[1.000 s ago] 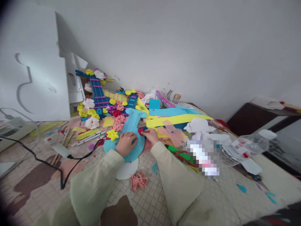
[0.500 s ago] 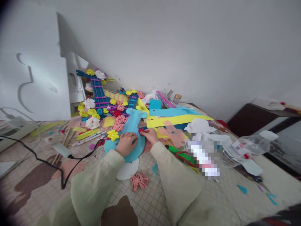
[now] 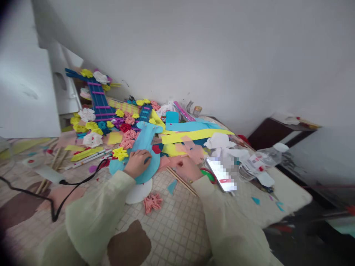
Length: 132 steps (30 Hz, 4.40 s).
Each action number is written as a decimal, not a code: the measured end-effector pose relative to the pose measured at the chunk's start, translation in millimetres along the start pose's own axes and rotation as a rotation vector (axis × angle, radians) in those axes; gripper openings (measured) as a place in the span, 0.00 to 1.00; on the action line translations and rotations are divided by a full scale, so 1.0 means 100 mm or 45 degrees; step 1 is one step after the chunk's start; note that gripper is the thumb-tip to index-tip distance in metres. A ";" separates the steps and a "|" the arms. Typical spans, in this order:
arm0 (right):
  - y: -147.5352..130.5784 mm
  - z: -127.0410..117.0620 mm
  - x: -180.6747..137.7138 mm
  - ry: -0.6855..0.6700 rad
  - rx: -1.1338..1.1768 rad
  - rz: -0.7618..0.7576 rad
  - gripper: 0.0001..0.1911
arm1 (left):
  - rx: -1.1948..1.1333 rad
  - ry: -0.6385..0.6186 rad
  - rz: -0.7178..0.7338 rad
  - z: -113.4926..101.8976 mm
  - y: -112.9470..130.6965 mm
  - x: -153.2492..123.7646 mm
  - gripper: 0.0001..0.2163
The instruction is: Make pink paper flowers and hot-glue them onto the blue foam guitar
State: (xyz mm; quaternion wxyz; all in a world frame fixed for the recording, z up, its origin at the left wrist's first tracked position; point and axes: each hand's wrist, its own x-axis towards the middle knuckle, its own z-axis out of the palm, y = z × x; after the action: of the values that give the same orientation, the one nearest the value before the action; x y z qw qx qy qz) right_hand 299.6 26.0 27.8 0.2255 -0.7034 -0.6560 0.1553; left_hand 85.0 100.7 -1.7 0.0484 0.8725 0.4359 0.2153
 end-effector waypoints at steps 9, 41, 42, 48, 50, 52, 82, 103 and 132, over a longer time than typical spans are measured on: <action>-0.04 0.24 -0.43 -0.038 -0.299 0.118 0.03 | 0.006 0.009 0.046 -0.02 0.00 0.00 0.10; -0.14 0.19 -0.46 0.145 -0.005 -0.008 0.12 | 0.062 0.044 0.001 0.00 -0.02 -0.08 0.11; -0.19 0.25 -0.38 0.159 -0.001 -0.028 0.12 | 0.063 0.048 0.003 0.00 -0.02 -0.08 0.11; -0.37 0.56 -0.06 0.198 -0.040 -0.114 0.10 | 0.082 0.074 0.027 0.00 -0.02 -0.09 0.11; -0.37 0.61 -0.04 0.193 -0.056 -0.127 0.10 | 0.088 0.081 0.031 0.00 -0.02 -0.10 0.11; -0.36 0.64 -0.03 0.189 -0.071 -0.132 0.09 | 0.093 0.086 0.031 0.01 -0.02 -0.10 0.11; -0.33 0.79 -0.03 0.374 0.016 -0.275 0.08 | 0.125 0.151 0.064 0.09 -0.06 -0.09 0.12; -0.06 0.21 -0.24 0.400 -0.166 -0.053 0.11 | 0.067 0.101 0.034 0.02 -0.02 -0.09 0.11; -0.93 0.40 -0.79 -0.538 1.462 0.118 0.15 | -0.633 0.289 0.109 -0.73 0.40 -1.28 0.19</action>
State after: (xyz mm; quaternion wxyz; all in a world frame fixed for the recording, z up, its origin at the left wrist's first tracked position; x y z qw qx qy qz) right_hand 192.6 -44.1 35.9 0.4266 -0.4513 -0.4667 0.6297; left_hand 16.5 -31.7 32.0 0.2029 0.8217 0.3352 0.4139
